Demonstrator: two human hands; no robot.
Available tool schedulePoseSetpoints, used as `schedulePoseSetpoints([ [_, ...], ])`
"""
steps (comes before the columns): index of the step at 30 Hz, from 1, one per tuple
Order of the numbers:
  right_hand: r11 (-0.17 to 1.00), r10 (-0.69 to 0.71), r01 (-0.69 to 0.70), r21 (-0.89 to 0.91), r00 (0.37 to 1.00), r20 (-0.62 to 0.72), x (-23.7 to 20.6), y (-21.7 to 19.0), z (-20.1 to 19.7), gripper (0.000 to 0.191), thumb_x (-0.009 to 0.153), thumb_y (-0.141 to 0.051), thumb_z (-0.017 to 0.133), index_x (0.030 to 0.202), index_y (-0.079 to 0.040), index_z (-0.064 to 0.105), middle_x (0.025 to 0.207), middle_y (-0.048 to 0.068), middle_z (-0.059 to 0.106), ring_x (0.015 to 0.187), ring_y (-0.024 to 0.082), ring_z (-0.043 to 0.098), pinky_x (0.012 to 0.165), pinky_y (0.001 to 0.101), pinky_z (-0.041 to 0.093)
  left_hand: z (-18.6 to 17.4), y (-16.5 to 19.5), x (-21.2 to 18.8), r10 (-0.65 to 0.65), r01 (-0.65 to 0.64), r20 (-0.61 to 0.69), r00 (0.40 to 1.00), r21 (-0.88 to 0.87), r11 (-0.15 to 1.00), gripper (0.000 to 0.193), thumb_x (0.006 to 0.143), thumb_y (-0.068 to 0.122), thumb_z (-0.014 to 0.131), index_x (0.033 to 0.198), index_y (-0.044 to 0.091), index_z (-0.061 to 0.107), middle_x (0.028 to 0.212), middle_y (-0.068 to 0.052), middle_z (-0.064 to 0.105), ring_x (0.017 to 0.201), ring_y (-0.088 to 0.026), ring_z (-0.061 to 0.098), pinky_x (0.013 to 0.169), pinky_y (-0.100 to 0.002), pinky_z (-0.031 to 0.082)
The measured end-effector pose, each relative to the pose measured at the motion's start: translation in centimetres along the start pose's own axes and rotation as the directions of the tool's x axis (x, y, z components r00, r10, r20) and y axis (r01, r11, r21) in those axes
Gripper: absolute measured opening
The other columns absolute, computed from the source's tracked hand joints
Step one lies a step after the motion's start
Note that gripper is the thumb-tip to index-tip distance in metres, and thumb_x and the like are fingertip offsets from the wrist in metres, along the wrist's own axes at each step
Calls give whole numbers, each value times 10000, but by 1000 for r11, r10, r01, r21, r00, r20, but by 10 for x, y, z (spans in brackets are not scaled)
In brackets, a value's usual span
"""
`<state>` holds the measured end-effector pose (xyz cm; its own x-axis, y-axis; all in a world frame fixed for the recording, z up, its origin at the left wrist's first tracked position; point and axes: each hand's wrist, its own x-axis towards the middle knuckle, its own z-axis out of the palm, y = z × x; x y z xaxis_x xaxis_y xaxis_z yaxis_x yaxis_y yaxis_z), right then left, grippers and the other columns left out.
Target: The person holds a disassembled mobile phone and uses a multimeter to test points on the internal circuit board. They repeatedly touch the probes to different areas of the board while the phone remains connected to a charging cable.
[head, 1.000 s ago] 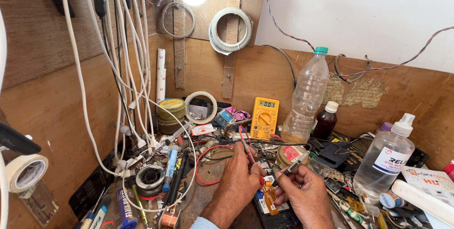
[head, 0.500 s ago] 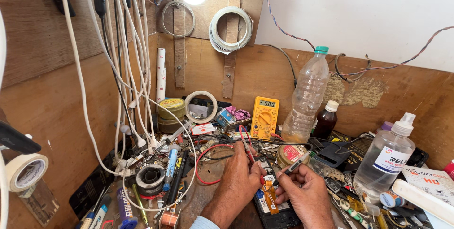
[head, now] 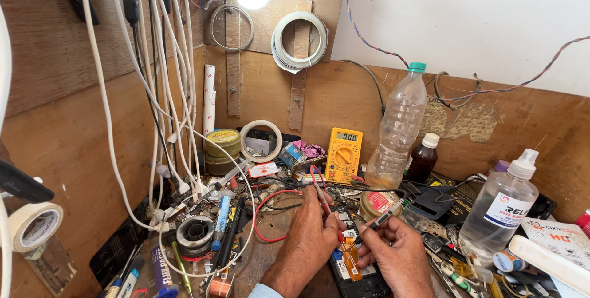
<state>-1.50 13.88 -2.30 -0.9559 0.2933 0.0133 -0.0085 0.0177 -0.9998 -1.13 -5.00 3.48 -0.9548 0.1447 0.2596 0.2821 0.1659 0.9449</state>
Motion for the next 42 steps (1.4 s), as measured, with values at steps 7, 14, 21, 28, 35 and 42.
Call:
schedulePoseSetpoints([
  [7,999,-25,24,22,1000,11,2,5,-1,212,881,-52,714,1025,100,683,721,169,680,561,203,672,479,362,602,0,-1,1,-25,25,9,1000,12,1000,201,927,2,563,1087,21,442,817,-154,726,771,-243,793,636,-381,617],
  [14,999,-36,36,35,999,6,2,6,-1,205,872,-37,708,1024,98,681,727,167,684,557,202,673,474,363,602,0,-3,1,-7,7,-1,1000,6,1000,214,922,-7,569,1093,24,444,816,-153,722,767,-240,794,633,-377,623],
  [21,999,-34,34,26,999,5,1,5,-1,201,878,-37,706,1021,103,681,720,176,682,543,206,665,469,360,592,0,-1,1,-31,31,-4,1000,-14,999,221,920,-5,570,1098,22,444,817,-158,721,763,-242,793,628,-384,627],
  [28,1000,24,-24,6,1000,-14,6,6,-3,224,900,-78,743,1022,98,678,727,180,682,558,215,680,470,365,591,1,-5,2,9,-9,-16,1000,-17,1000,215,904,-23,570,1086,14,463,793,-170,724,726,-254,786,617,-387,610],
  [35,999,-9,8,43,1000,28,13,10,-5,248,887,-95,758,1031,88,673,725,189,682,538,226,668,453,369,582,2,-9,6,29,-29,-20,999,-15,999,245,905,-13,585,1104,28,447,782,-145,717,729,-244,786,616,-392,618],
  [42,999,-4,2,47,999,40,17,16,-8,240,889,-85,750,1035,90,674,731,187,686,538,227,674,453,365,580,4,-17,10,22,-23,-14,1000,-10,1000,245,902,-6,597,1101,27,459,775,-140,735,739,-236,799,644,-384,632],
])
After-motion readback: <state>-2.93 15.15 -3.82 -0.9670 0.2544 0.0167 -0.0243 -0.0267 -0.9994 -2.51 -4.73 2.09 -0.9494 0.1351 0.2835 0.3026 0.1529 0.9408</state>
